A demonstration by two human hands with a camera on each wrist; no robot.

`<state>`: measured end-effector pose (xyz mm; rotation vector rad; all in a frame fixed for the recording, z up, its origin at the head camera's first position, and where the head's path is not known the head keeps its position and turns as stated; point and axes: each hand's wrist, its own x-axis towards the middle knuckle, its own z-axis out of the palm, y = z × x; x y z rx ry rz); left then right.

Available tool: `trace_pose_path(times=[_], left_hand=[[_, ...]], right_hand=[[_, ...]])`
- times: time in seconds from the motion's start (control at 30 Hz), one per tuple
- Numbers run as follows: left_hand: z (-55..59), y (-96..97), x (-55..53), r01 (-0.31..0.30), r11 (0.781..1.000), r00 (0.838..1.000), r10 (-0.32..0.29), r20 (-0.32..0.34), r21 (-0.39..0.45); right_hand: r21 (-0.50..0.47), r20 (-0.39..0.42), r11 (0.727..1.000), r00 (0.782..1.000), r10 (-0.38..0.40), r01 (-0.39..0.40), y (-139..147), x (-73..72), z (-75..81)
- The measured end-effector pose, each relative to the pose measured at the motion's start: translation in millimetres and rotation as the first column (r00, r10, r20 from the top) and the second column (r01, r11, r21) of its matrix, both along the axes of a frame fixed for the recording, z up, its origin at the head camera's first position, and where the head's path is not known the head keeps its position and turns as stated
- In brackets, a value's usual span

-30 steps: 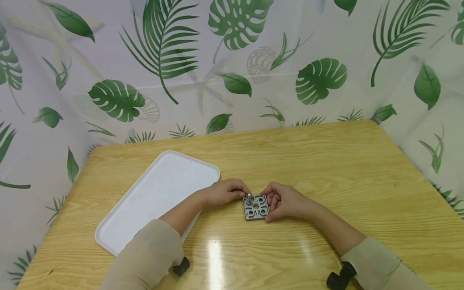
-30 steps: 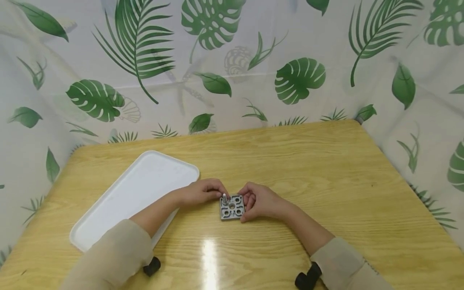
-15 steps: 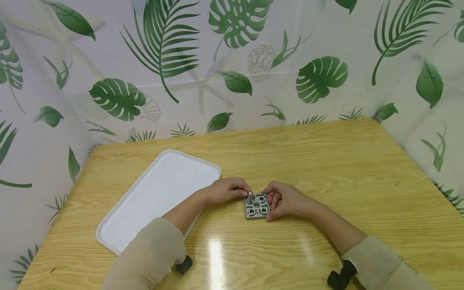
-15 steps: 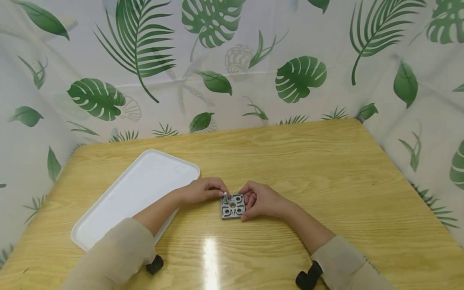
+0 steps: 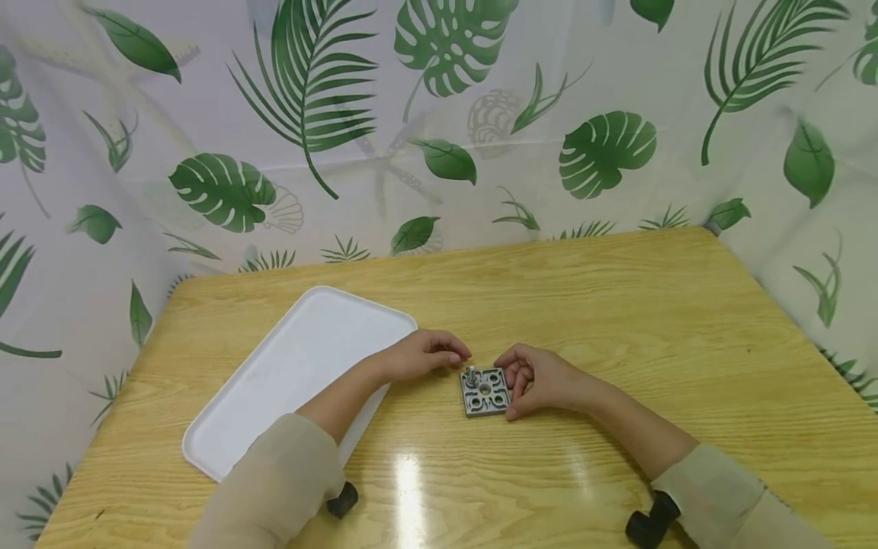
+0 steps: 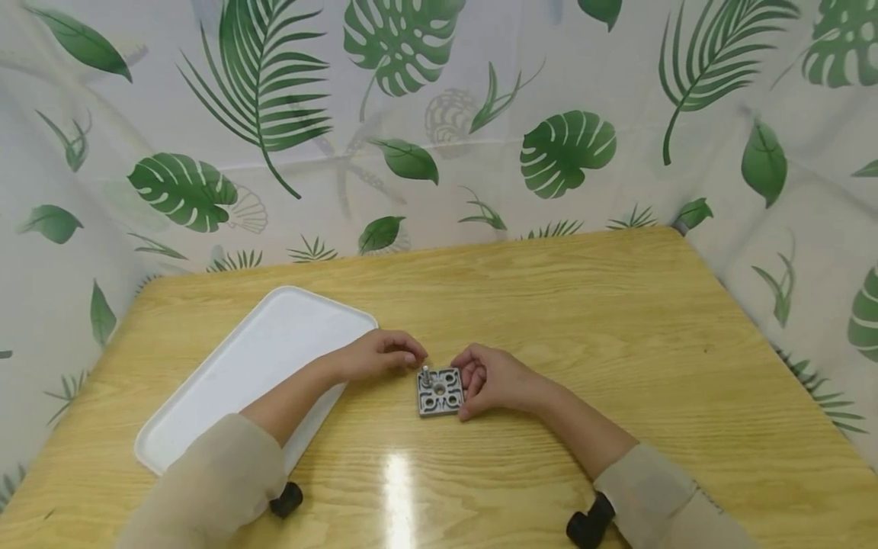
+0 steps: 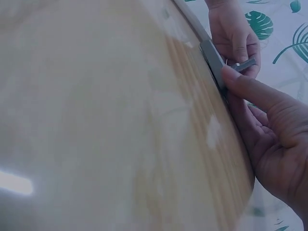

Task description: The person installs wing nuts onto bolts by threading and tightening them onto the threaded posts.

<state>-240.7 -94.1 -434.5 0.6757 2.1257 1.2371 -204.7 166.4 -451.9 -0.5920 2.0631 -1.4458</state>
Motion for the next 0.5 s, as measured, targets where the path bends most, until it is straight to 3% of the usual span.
trace_pose_path(times=[0.23,0.33,0.4,0.5], left_hand=[[12.8,-2.1,7.7,-0.157,0.988,0.982,0.156,-0.110,0.004],[25.9,-5.7,11.6,-0.192,0.976,0.967,0.169,-0.190,-0.106],[35.2,-8.2,14.7,-0.200,0.951,0.951,0.131,-0.278,-0.235],[46.9,-11.8,20.6,-0.219,0.881,0.915,0.036,-0.402,-0.419]], right_hand=[[-0.053,0.101,0.998,0.995,-0.016,0.021,5,0.2,5.5],[-0.050,0.153,0.999,0.988,0.004,0.004,11,-3.4,14.2],[-0.025,0.174,1.000,0.984,0.022,-0.018,17,-8.2,22.3],[0.053,0.152,0.997,0.988,0.040,-0.048,26,-15.5,36.5]])
